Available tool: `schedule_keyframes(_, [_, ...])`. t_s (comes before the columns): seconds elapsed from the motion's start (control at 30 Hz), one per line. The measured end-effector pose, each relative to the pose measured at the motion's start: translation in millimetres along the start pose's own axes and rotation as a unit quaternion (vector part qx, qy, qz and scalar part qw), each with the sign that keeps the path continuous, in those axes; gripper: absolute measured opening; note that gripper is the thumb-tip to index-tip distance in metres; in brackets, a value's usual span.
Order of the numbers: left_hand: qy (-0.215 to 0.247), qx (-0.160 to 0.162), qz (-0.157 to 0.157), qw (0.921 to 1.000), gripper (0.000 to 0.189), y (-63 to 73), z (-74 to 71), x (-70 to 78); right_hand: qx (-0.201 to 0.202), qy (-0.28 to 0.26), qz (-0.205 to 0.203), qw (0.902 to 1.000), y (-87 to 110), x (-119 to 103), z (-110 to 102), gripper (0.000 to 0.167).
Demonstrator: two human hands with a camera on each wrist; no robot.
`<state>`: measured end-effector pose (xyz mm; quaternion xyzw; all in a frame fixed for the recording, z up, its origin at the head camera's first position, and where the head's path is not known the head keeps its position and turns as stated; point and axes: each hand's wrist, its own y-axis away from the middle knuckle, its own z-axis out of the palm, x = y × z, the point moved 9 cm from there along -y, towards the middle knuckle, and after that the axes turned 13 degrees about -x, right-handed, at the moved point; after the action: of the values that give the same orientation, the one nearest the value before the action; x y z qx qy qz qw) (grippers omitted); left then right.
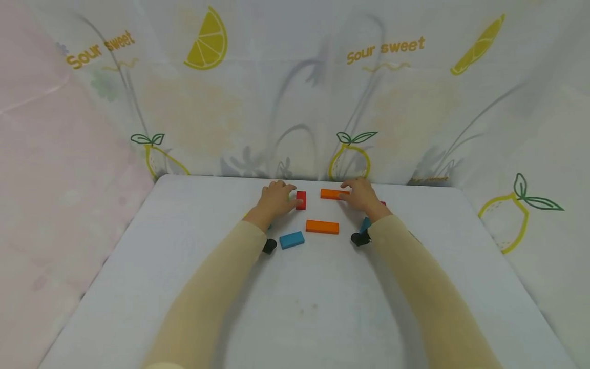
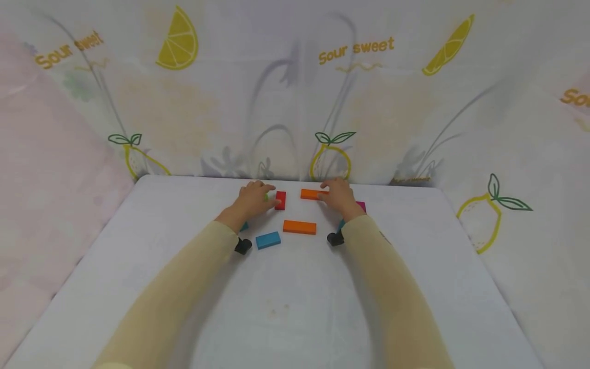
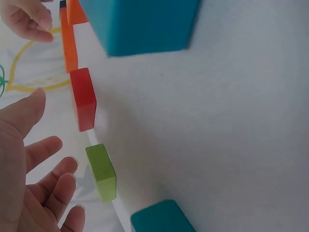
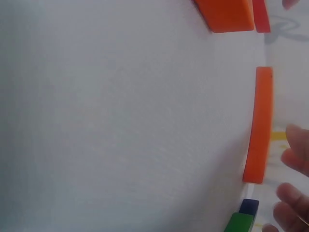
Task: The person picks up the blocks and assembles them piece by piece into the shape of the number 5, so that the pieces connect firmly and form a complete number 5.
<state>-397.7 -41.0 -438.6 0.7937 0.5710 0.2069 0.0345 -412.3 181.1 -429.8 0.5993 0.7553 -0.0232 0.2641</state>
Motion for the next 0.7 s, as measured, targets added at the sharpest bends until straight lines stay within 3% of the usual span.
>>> schedule_keyframes(0.3, [-0.012, -0.02, -0.02, 0.9995, 0.061, -3.1, -0.8, 9.8, -0.008, 0.026, 0.019, 0.9995, -9.2, 6, 3, 0.036])
schedule_keyframes(0.5, [-0.038, -0.038, -0.029, 0.9981, 0.06, -8.0, 7.9, 7.7, -0.015, 0.021, 0.021, 0.9995, -15.3, 13, 8, 0.033])
schedule_keyframes(0.7, [-0.05, -0.024, -0.027, 0.9981, 0.059, -12.6, 10.8, 5.6, -0.015, 0.027, 0.022, 0.9993, -14.9, 14, 8, 0.032])
